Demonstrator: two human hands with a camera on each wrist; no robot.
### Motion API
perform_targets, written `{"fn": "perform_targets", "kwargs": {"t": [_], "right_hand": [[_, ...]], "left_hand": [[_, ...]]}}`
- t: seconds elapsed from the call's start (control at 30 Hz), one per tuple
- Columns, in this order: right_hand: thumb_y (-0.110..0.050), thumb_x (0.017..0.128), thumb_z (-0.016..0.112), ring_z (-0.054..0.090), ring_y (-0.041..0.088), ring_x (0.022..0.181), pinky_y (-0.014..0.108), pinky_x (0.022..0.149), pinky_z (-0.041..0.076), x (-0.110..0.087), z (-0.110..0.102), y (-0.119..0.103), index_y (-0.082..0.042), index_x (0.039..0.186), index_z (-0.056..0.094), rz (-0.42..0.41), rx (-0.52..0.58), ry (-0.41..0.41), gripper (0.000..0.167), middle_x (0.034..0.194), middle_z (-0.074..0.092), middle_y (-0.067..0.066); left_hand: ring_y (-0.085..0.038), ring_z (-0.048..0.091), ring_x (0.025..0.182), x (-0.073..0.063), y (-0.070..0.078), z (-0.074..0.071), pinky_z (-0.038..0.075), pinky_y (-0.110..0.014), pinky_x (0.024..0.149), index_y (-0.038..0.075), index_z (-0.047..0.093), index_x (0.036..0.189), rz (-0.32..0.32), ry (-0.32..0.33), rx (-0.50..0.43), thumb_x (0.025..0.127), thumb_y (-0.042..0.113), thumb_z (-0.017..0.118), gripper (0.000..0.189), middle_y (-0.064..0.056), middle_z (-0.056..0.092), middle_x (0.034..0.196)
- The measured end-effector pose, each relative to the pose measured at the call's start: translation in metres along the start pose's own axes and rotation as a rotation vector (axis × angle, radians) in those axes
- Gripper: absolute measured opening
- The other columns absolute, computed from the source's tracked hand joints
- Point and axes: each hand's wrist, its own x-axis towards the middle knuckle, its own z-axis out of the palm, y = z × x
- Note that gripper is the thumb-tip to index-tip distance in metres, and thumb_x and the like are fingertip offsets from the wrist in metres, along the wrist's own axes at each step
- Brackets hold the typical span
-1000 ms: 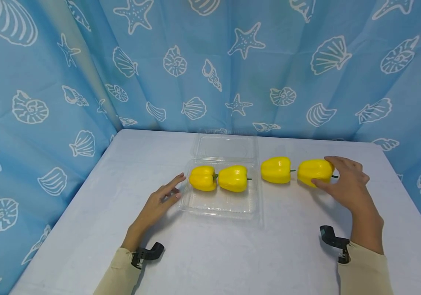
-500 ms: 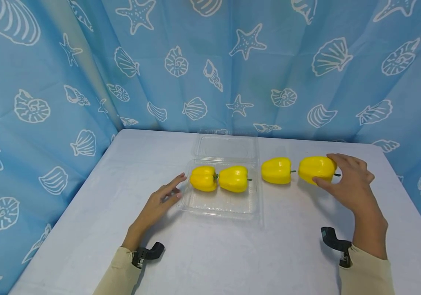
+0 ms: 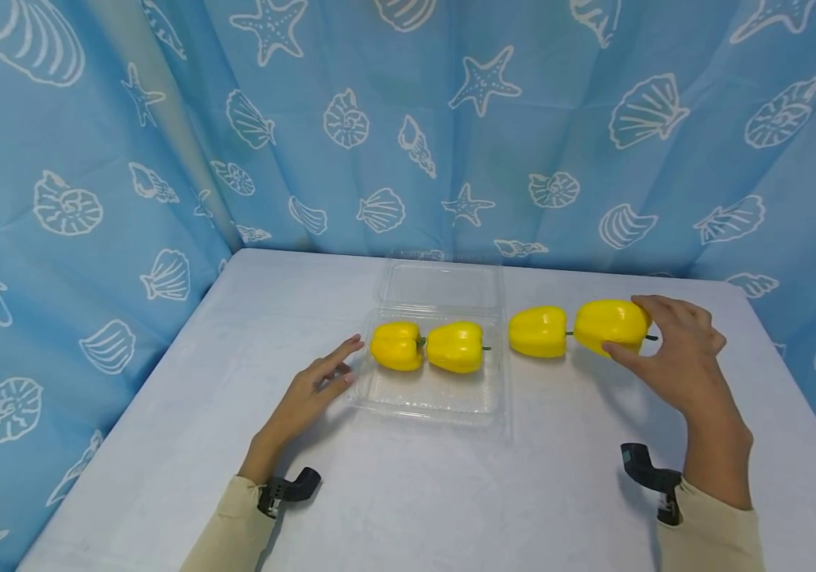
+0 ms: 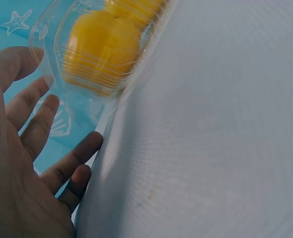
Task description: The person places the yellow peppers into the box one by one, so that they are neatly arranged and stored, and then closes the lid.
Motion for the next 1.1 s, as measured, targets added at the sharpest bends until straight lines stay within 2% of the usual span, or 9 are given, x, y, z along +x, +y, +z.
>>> {"fn": "perform_targets", "kwargs": {"t": [0.23,0.6,1.1], "right_hand": [[-0.025,0.085,0.08,0.018,0.054,0.137,0.076,0.096,0.012,0.0,0.002,-0.008,-0.002,0.148,0.042,-0.062,0.031,0.035,0.077,0.149,0.035,0.031],[-0.026,0.085,0.08,0.015,0.052,0.14,0.076,0.105,0.002,-0.003,0.001,-0.017,-0.004,0.149,0.041,-0.063,0.049,0.032,0.078,0.15,0.034,0.029],[-0.023,0.081,0.085,0.019,0.051,0.137,0.078,0.103,0.006,-0.008,0.009,-0.039,-0.003,0.145,0.047,-0.126,0.095,0.034,0.077,0.147,0.039,0.027]], "left_hand": [[-0.012,0.057,0.108,0.0,-0.001,0.001,0.043,-0.047,0.099,0.035,0.046,0.151,-0.003,0.001,0.003,0.102,0.034,0.057,0.05,0.016,0.034,0.158],[-0.013,0.057,0.107,0.0,-0.001,0.001,0.044,-0.048,0.098,0.033,0.046,0.151,0.012,0.005,0.009,0.102,0.036,0.056,0.05,0.015,0.035,0.158],[-0.011,0.058,0.108,0.001,-0.003,0.001,0.043,-0.046,0.1,0.037,0.044,0.151,-0.002,-0.003,0.013,0.103,0.036,0.055,0.05,0.02,0.033,0.157]]}}
